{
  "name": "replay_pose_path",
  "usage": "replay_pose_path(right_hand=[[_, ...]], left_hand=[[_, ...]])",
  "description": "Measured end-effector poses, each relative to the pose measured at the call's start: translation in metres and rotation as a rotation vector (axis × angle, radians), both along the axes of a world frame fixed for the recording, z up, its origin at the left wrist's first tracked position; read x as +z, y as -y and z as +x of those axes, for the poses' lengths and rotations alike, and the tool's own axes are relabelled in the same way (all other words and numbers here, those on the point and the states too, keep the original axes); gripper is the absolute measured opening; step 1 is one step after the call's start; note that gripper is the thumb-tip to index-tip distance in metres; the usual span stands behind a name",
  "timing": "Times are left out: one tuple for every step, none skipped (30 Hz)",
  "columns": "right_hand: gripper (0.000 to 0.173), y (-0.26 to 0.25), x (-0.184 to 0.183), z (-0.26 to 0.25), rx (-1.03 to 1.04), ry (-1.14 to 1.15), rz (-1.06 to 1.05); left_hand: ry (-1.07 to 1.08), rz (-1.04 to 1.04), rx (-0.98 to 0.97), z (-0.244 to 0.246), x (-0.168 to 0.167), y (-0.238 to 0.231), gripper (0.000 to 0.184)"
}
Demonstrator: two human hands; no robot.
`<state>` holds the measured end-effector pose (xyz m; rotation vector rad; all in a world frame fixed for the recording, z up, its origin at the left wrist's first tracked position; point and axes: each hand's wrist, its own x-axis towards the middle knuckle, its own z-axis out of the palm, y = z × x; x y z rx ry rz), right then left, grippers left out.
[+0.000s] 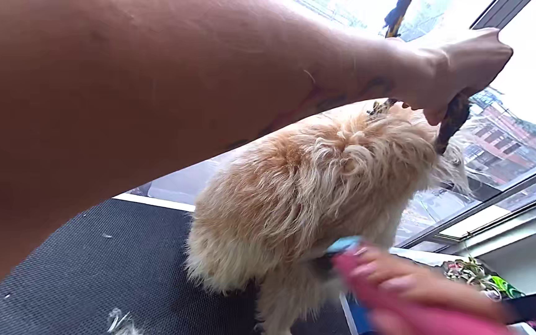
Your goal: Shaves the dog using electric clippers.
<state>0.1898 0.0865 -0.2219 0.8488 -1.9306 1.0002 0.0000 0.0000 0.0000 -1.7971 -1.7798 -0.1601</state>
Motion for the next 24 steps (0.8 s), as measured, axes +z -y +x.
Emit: replay_pose_path(right_hand=[[0.029, -0.019, 0.036, -0.003, -0.145, -0.105, -0.013], [0.032, -0.040, 0.069, -0.009, -0.269, -0.205, -0.042], [0.037, -0.060, 0.101, -0.017, -0.346, -0.274, -0.056], [0.040, -0.074, 0.127, -0.026, -0.419, -0.308, -0.028], [0.040, -0.082, 0.149, -0.037, -0.492, -0.328, 0.004], [0.039, -0.085, 0.164, -0.047, -0.551, -0.335, 0.025], [0.039, -0.087, 0.175, -0.054, -0.593, -0.332, 0.052], [0.039, -0.088, 0.182, -0.060, -0.624, -0.325, 0.084], [0.039, -0.088, 0.185, -0.064, -0.642, -0.312, 0.126], [0.039, -0.086, 0.186, -0.068, -0.645, -0.295, 0.169], [0.038, -0.083, 0.185, -0.071, -0.648, -0.282, 0.209], [0.039, -0.079, 0.182, -0.072, -0.648, -0.258, 0.227], [0.039, -0.074, 0.177, -0.074, -0.634, -0.215, 0.216], [0.038, -0.069, 0.171, -0.077, -0.600, -0.167, 0.171], [0.035, -0.065, 0.163, -0.080, -0.554, -0.113, 0.100], [0.033, -0.060, 0.157, -0.083, -0.520, -0.064, 0.026], [0.031, -0.054, 0.153, -0.085, -0.487, -0.032, -0.048], [0.030, -0.048, 0.151, -0.086, -0.450, -0.011, -0.116], [0.030, -0.041, 0.150, -0.086, -0.421, 0.005, -0.160], [0.030, -0.033, 0.148, -0.085, -0.396, 0.012, -0.178], [0.029, -0.026, 0.144, -0.084, -0.377, 0.009, -0.170], [0.028, -0.020, 0.140, -0.083, -0.360, 0.001, -0.140], [0.029, -0.014, 0.136, -0.081, -0.351, -0.012, -0.110], [0.029, -0.007, 0.133, -0.079, -0.341, -0.030, -0.085]], left_hand=[[0.029, -0.014, 0.003, -0.004, 0.005, -0.002, 0.019], [0.070, -0.030, 0.008, -0.006, 0.010, -0.004, 0.017], [0.110, -0.050, 0.015, -0.008, 0.016, -0.005, 0.017], [0.146, -0.071, 0.030, -0.010, 0.023, -0.005, 0.019], [0.159, -0.080, 0.055, -0.011, 0.029, -0.005, 0.022], [0.139, -0.078, 0.089, -0.011, 0.033, -0.005, 0.026], [0.090, -0.054, 0.124, -0.011, 0.035, -0.006, 0.028], [0.047, -0.013, 0.153, -0.011, 0.034, -0.006, 0.029], [-0.006, 0.036, 0.176, -0.011, 0.032, -0.007, 0.031], [-0.080, 0.078, 0.178, -0.011, 0.028, -0.008, 0.031], [-0.190, 0.115, 0.167, -0.012, 0.024, -0.011, 0.029], [-0.287, 0.143, 0.153, -0.014, 0.020, -0.016, 0.026], [-0.356, 0.165, 0.150, -0.015, 0.017, -0.022, 0.022], [-0.399, 0.179, 0.147, -0.017, 0.016, -0.027, 0.020], [-0.430, 0.191, 0.134, -0.020, 0.015, -0.031, 0.021], [-0.454, 0.199, 0.125, -0.023, 0.015, -0.034, 0.022], [-0.454, 0.189, 0.132, -0.024, 0.016, -0.034, 0.022], [-0.444, 0.175, 0.145, -0.024, 0.017, -0.033, 0.022], [-0.430, 0.167, 0.152, -0.024, 0.018, -0.032, 0.023], [-0.421, 0.165, 0.158, -0.025, 0.019, -0.032, 0.023], [-0.411, 0.168, 0.163, -0.025, 0.020, -0.031, 0.023], [-0.397, 0.176, 0.165, -0.024, 0.020, -0.031, 0.024], [-0.381, 0.191, 0.161, -0.023, 0.021, -0.030, 0.024], [-0.366, 0.203, 0.161, -0.021, 0.021, -0.030, 0.023]])
